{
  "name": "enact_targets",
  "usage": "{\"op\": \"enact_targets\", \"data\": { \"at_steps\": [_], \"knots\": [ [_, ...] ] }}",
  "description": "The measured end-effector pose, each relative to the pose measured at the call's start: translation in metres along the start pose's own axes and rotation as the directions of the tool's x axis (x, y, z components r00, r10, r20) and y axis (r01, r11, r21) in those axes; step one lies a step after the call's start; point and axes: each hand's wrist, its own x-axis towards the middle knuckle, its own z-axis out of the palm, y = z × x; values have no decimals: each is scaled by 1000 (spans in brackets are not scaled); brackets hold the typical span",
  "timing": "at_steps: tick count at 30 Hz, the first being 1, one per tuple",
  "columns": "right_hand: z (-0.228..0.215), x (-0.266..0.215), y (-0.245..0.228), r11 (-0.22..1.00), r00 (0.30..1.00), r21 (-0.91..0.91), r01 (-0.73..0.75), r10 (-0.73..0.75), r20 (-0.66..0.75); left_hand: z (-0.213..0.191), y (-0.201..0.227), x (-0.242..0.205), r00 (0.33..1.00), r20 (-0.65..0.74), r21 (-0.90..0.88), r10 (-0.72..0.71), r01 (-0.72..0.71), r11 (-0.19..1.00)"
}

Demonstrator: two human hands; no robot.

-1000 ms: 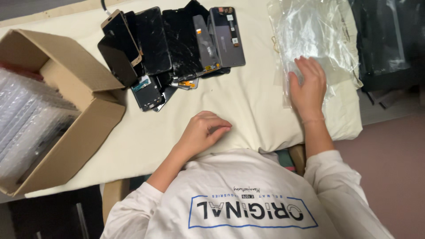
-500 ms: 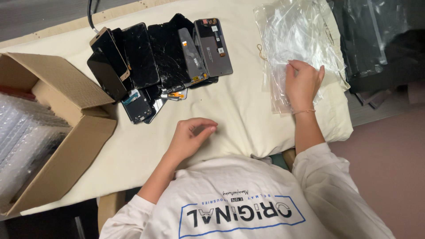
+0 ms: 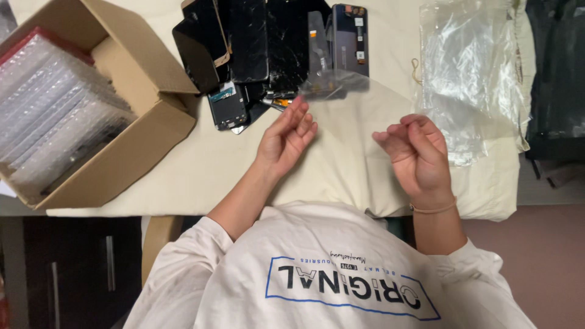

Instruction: The person wraps several disassembled mobile phones in bubble wrap and places them into a cardboard box. The person also wraps a phone in a clear plastic bag and places it in the box. The task involves handling multiple phone units and packaging materials.

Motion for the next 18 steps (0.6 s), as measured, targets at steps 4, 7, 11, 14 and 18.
{"op": "enact_targets", "data": {
  "at_steps": [4, 7, 11, 14, 18],
  "knots": [
    [-21, 1, 10, 998, 999, -53, -35, 35, -5, 9, 34, -11, 999, 16, 158, 38, -40, 987],
    [-39, 7, 18, 996, 995, -55, -71, 68, -68, 14, 48, -13, 1000, -20, 298, 22, -15, 954],
    [-39, 12, 18, 944, 978, -312, -107, 44, -205, 21, 57, -16, 973, -45, 553, 226, -164, 817],
    [-35, 12, 20, 899, 970, -426, -101, -6, -242, 21, 59, -20, 920, 51, 665, 388, -321, 674],
    [-36, 13, 42, 760, 985, -638, -120, 12, -171, 59, 59, -37, 815, 225, 671, 534, -527, 522]
  ]
}}
